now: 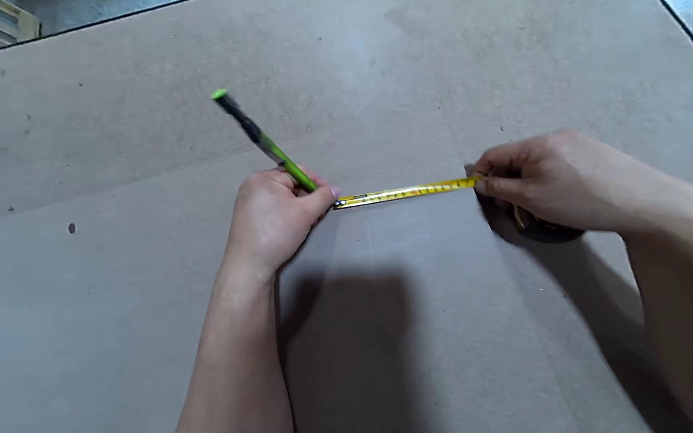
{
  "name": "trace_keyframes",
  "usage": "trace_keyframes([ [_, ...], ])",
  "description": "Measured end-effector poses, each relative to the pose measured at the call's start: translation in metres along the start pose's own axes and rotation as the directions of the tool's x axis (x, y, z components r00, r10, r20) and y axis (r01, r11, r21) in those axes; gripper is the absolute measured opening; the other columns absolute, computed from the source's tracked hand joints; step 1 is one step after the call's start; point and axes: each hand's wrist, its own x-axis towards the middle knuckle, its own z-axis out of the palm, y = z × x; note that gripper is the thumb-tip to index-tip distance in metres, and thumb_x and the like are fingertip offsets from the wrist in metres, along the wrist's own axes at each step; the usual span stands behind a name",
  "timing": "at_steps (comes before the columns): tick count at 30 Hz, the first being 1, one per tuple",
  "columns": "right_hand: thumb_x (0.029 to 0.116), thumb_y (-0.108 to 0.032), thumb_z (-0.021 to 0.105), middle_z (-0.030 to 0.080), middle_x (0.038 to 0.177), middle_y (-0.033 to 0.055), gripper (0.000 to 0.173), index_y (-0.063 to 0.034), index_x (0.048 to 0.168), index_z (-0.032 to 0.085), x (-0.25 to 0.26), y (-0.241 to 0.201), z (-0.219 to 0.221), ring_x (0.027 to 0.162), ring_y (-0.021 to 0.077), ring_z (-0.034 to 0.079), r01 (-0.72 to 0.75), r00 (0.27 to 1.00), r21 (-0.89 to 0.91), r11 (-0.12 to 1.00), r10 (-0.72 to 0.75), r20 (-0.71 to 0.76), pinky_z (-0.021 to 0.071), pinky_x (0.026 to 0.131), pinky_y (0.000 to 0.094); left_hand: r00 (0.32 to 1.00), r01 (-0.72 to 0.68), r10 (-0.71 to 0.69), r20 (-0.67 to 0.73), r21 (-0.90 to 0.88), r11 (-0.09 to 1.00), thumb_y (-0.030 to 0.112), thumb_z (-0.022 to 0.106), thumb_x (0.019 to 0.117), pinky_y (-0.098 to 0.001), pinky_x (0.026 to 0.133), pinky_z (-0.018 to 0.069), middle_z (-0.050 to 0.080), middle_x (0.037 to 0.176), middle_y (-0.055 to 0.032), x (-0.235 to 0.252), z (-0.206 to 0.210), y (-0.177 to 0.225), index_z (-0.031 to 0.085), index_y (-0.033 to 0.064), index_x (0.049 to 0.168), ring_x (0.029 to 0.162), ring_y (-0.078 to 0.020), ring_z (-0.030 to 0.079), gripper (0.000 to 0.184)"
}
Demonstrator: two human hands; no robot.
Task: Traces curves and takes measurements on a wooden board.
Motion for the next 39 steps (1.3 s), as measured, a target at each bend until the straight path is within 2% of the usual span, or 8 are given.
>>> trace_keyframes([
  [4, 0.1041, -0.036, 0.059, 0.069, 0.065, -0.0112, 0.021, -0.0289, 0.088, 0.069, -0.039, -0.041, 0.012, 0.049, 0.0078, 0.063, -0.163, 0.985, 0.208, 0.965, 0.172, -0.024, 0.0542, 0.042, 0.0360, 0.950, -0.181, 0.042, -0.309, -0.439, 0.880, 0.016, 0.068, 0.1001, -0.0264, 0.048, 0.0572, 0.074, 0.077, -0.0043, 0.012, 0.014, -0.018, 0.073, 0.0056, 0.106, 0.057, -0.0134, 0.068, 0.013],
  [9, 0.1074, -0.039, 0.051, 0.066, 0.064, -0.0051, 0.034, -0.0219, 0.082, 0.066, -0.024, -0.126, 0.065, 0.054, 0.0115, 0.064, -0.346, 0.936, 0.430, 0.834, 0.338, 0.098, 0.0532, 0.045, 0.0379, 0.920, -0.314, 0.210, -0.332, -0.299, 0.901, 0.020, 0.049, 0.1092, -0.0323, 0.082, 0.0647, 0.077, 0.107, -0.0023, 0.014, 0.016, -0.025, 0.065, 0.0080, 0.131, 0.095, -0.0137, 0.075, 0.030],
  [12, 0.1083, -0.037, 0.049, 0.063, 0.061, -0.0029, 0.037, -0.0193, 0.080, 0.064, -0.019, -0.163, 0.086, 0.051, 0.0124, 0.062, -0.378, 0.918, 0.459, 0.804, 0.388, 0.078, 0.0499, 0.043, 0.0362, 0.917, -0.345, 0.312, -0.250, -0.100, 0.933, 0.017, 0.049, 0.1064, -0.0312, 0.101, 0.0561, 0.073, 0.123, 0.0020, 0.017, 0.014, -0.027, 0.068, 0.0139, 0.131, 0.117, -0.0069, 0.067, 0.031],
  [17, 0.1082, -0.039, 0.045, 0.060, 0.058, -0.0078, 0.037, -0.0238, 0.079, 0.062, -0.020, -0.192, 0.104, 0.051, 0.0071, 0.061, -0.433, 0.891, 0.403, 0.806, 0.449, 0.060, 0.0487, 0.043, 0.0316, 0.915, -0.387, 0.384, -0.124, 0.004, 0.922, 0.013, 0.049, 0.1055, -0.0391, 0.124, 0.0364, 0.071, 0.128, 0.0066, 0.018, 0.012, -0.029, 0.069, 0.0169, 0.130, 0.128, -0.0042, 0.060, 0.033],
  [24, 0.1009, -0.043, 0.052, 0.052, 0.058, -0.0131, 0.037, -0.0286, 0.068, 0.062, -0.030, -0.193, 0.125, 0.054, 0.0038, 0.054, -0.243, 0.894, 0.163, 0.956, 0.285, -0.345, 0.0407, 0.044, 0.0293, 0.924, -0.363, 0.364, -0.116, 0.030, 0.931, 0.003, 0.050, 0.1026, -0.0382, 0.126, 0.0335, 0.069, 0.132, 0.0047, 0.017, 0.013, -0.027, 0.071, 0.0159, 0.129, 0.136, -0.0072, 0.055, 0.036],
  [27, 0.0992, -0.041, 0.055, 0.055, 0.068, -0.0105, 0.037, -0.0265, 0.067, 0.065, -0.027, -0.187, 0.128, 0.072, 0.0089, 0.057, -0.191, 0.910, 0.104, 0.976, 0.216, -0.353, 0.0437, 0.060, 0.0313, 0.922, -0.362, 0.366, -0.128, 0.055, 0.930, 0.005, 0.052, 0.1030, -0.0377, 0.125, 0.0350, 0.070, 0.131, 0.0035, 0.017, 0.014, -0.026, 0.071, 0.0159, 0.128, 0.134, -0.0074, 0.057, 0.033],
  [32, 0.1001, -0.038, 0.053, 0.052, 0.058, -0.0110, 0.042, -0.0248, 0.060, 0.056, -0.023, -0.181, 0.130, 0.061, 0.0076, 0.055, -0.137, 0.926, 0.055, 0.989, 0.148, -0.348, 0.0406, 0.056, 0.0328, 0.918, -0.373, 0.370, -0.140, 0.005, 0.928, 0.004, 0.049, 0.1036, -0.0384, 0.125, 0.0356, 0.070, 0.132, 0.0043, 0.017, 0.013, -0.028, 0.069, 0.0145, 0.132, 0.133, -0.0064, 0.058, 0.036],
  [39, 0.0984, -0.038, 0.055, 0.053, 0.058, -0.0122, 0.038, -0.0254, 0.063, 0.060, -0.023, -0.182, 0.130, 0.061, 0.0067, 0.055, -0.147, 0.925, 0.068, 0.987, 0.161, -0.344, 0.0411, 0.058, 0.0321, 0.928, -0.367, 0.370, -0.037, 0.062, 0.928, 0.006, 0.047, 0.1038, -0.0474, 0.131, 0.0202, 0.066, 0.138, 0.0090, 0.015, 0.013, -0.025, 0.070, 0.0191, 0.130, 0.147, -0.0104, 0.043, 0.037],
])
